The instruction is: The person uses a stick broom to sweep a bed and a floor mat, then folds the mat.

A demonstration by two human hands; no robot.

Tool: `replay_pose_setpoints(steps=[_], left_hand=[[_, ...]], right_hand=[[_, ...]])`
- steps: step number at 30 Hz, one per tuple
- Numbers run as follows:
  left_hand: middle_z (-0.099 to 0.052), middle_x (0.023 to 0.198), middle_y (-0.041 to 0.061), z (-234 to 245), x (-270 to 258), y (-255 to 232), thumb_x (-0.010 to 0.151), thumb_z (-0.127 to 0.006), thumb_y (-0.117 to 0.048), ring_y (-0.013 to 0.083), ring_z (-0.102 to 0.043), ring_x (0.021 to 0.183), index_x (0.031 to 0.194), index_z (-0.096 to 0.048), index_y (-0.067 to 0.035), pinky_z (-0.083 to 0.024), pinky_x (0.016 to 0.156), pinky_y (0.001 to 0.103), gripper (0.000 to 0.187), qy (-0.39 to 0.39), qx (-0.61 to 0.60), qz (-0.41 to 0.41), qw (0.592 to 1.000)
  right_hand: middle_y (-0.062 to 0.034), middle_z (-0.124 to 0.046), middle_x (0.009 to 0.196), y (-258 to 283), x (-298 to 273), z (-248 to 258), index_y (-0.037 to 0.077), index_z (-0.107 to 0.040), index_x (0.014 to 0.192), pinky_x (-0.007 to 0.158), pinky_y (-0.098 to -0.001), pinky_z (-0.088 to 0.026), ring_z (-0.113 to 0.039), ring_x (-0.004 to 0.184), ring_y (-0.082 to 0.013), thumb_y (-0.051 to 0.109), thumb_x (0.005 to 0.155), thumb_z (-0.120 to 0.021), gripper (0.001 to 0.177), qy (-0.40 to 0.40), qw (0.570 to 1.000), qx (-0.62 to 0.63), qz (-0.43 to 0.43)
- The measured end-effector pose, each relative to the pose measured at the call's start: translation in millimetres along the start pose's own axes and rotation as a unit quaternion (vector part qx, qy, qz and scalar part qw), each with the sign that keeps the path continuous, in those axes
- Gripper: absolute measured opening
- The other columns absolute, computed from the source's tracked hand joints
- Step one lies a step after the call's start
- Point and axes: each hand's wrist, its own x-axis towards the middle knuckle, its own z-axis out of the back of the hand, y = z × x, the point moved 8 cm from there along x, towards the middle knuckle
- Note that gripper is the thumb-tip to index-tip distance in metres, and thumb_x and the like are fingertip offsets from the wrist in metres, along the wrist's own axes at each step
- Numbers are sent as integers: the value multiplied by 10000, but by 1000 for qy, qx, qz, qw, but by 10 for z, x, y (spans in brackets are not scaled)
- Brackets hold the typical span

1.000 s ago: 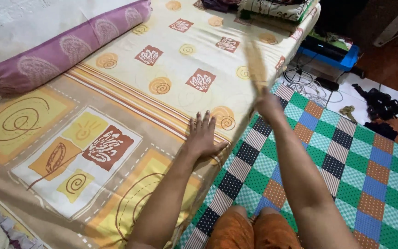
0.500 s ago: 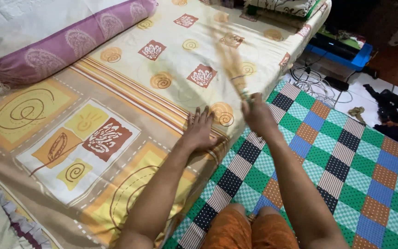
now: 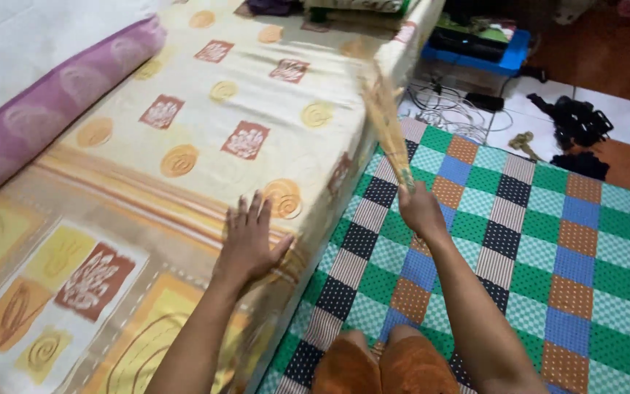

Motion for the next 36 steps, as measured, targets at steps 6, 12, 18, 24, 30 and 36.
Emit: replay_pose_setpoints(steps=[6, 12, 18, 24, 30, 36], left_hand=[[-218, 1665, 253, -400, 601, -155, 840, -588, -692, 533, -215, 1502, 1596, -244, 10, -220, 1182, 690, 1088, 2, 89, -32, 996], [-250, 1663, 250, -433, 2156, -827, 924, -528, -596, 503, -233, 1523, 1584, -285, 23, -224, 1200, 657, 937, -16, 45, -103, 994], [-201, 1702, 190, -462, 3517, -1162, 989, -432, -583, 420, -171, 1569, 1618, -259, -20, -128, 1251, 601, 862, 2, 23, -107, 994], [-294, 1676, 177, -329, 4239, -1315, 987, -454, -538, 389, -248, 1555, 1597, -330, -32, -166, 1262, 569, 802, -15, -15, -125, 992], [-301, 1672, 179, -207, 4373, -1421, 971, -479, -461, 394, -256, 1549, 1586, -365, -31, -158, 1262, 570, 758, -33, -50, -110, 992], [-313, 1674, 157, -269, 4400, -1386, 977, -465, -449, 373, -258, 1555, 1595, -370, -69, -136, 1272, 558, 731, -58, -61, -109, 990]], right_hand=[[-208, -655, 752, -794, 800, -176, 41, -674, 1060, 788, -521, -518, -709, 816, -380, 493, 1035, -456, 502, -148, 946, 286, -46], [-73, -576, 617, -121, 1644, -688, 72, -630, 1021, 453, -311, -505, -612, 461, -202, 391, 1076, -465, 363, -149, 870, 471, 2], [-137, -662, 743, -716, 2313, -1783, 10, -681, 1156, 640, -405, -562, -694, 642, -264, 413, 1007, -484, 473, -41, 878, 454, -143], [-47, -540, 552, -316, 3028, -741, 129, -601, 930, 393, -315, -496, -579, 406, -192, 438, 1066, -398, 394, -184, 840, 506, -63], [-131, -634, 622, 95, 3829, -588, 77, -642, 862, 475, -376, -546, -658, 526, -232, 478, 1023, -500, 455, -137, 880, 454, -32], [-117, -633, 643, -650, 3658, -1181, 41, -677, 1018, 412, -393, -566, -668, 502, -245, 526, 983, -508, 515, -161, 818, 515, -200]])
